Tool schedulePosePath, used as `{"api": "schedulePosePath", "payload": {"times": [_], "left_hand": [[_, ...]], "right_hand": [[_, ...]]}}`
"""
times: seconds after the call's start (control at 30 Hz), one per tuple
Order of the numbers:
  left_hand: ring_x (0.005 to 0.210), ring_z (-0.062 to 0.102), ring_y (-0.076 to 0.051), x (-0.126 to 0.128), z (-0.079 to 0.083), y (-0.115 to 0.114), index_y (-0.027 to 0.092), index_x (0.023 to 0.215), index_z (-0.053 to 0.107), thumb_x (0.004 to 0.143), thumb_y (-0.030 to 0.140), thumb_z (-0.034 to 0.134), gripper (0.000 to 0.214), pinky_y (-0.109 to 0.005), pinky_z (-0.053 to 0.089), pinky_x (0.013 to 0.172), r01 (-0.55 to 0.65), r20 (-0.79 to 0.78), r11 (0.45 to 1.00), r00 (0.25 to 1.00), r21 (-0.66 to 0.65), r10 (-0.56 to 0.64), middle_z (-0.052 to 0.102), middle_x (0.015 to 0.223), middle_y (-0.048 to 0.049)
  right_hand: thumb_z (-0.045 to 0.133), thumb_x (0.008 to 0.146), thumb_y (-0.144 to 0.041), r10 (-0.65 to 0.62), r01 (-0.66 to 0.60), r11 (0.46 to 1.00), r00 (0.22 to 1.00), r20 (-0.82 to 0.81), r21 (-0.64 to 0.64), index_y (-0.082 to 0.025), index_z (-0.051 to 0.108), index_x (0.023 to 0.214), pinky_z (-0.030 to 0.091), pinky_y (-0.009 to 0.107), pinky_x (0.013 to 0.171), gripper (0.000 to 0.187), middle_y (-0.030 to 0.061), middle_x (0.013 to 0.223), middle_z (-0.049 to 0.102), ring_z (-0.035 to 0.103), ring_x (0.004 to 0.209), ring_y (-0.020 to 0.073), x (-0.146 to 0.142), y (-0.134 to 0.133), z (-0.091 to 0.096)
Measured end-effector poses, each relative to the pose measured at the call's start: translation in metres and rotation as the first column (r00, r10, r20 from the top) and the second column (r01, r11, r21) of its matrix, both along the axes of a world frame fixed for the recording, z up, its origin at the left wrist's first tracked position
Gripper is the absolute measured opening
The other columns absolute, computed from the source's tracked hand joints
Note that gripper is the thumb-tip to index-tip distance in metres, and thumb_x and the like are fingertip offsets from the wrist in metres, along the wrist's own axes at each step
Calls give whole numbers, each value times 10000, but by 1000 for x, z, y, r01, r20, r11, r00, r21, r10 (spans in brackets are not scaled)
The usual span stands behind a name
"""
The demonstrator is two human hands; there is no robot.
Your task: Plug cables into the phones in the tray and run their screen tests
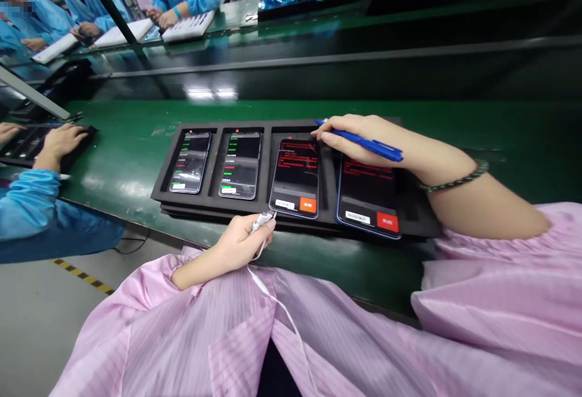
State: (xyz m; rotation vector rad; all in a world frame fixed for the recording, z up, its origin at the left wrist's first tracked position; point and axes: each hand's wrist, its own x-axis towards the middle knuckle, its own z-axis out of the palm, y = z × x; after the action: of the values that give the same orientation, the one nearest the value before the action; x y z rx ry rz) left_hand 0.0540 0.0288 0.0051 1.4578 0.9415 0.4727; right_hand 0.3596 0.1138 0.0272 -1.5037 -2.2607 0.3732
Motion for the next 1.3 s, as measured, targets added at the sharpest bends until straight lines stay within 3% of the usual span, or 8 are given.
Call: {"api": "schedulePosePath", "payload": {"times": [0.27,0.53,0.67,0.8,0.93,1.1,1.2,1.3], "left_hand": [[463,386,-77,5,0,-9,177,653,509,966,509,497,457,-221,311,490,-70,-44,997,997,-22,69,445,507,48],[537,423,-97,16,26,-21,189,684,489,976,396,445,360,-237,299,558,-70,-355,973,923,219,146,456,580,37],[514,440,-114,19,29,-27,203,688,501,941,379,467,309,-248,285,548,-47,-462,956,868,290,182,501,574,22],[481,439,-133,18,17,-29,206,751,616,942,390,447,314,-262,299,548,-99,-425,934,870,344,249,467,520,23],[468,403,-130,22,6,-25,190,738,627,931,566,447,459,-255,293,523,-235,-280,955,919,182,279,400,479,38],[431,258,-81,28,6,-18,188,635,541,713,812,569,629,-235,226,473,-356,-82,926,934,-125,348,287,443,86],[424,252,-68,29,3,-15,192,619,518,646,821,609,637,-231,192,469,-406,-13,898,912,-166,410,311,428,85],[423,277,-66,29,-1,-14,182,601,539,646,758,623,584,-229,191,470,-451,14,881,889,-141,457,352,418,71]], "right_hand": [[370,981,-610,166,-166,986,973,-157,12,-238,640,997,483,432,875,460,101,1051,705,649,956,283,3,12,-18],[346,1002,-557,150,-141,987,980,-128,74,-226,591,918,367,466,992,421,58,891,690,623,855,235,-5,9,-25],[372,985,-591,159,-157,987,971,-176,28,-229,564,910,351,467,991,416,62,925,695,623,878,237,-5,9,-20],[407,937,-672,150,-166,984,965,-216,-59,-236,536,913,325,502,1032,455,65,923,679,606,864,244,-7,6,-5],[506,818,-793,148,-179,978,956,-253,-105,-235,528,926,314,529,1047,569,77,985,666,592,928,272,-8,4,4],[575,727,-846,125,-168,979,943,-308,-116,-239,542,899,327,558,1066,632,78,1015,668,571,1031,311,-7,8,1],[596,674,-884,113,-147,986,930,-350,-73,-237,549,851,313,597,1101,672,72,997,677,556,1102,341,-7,11,-4],[628,687,-854,128,-172,982,916,-380,-84,-239,545,844,194,637,1192,640,34,952,684,607,1038,304,-8,13,-8]]}}
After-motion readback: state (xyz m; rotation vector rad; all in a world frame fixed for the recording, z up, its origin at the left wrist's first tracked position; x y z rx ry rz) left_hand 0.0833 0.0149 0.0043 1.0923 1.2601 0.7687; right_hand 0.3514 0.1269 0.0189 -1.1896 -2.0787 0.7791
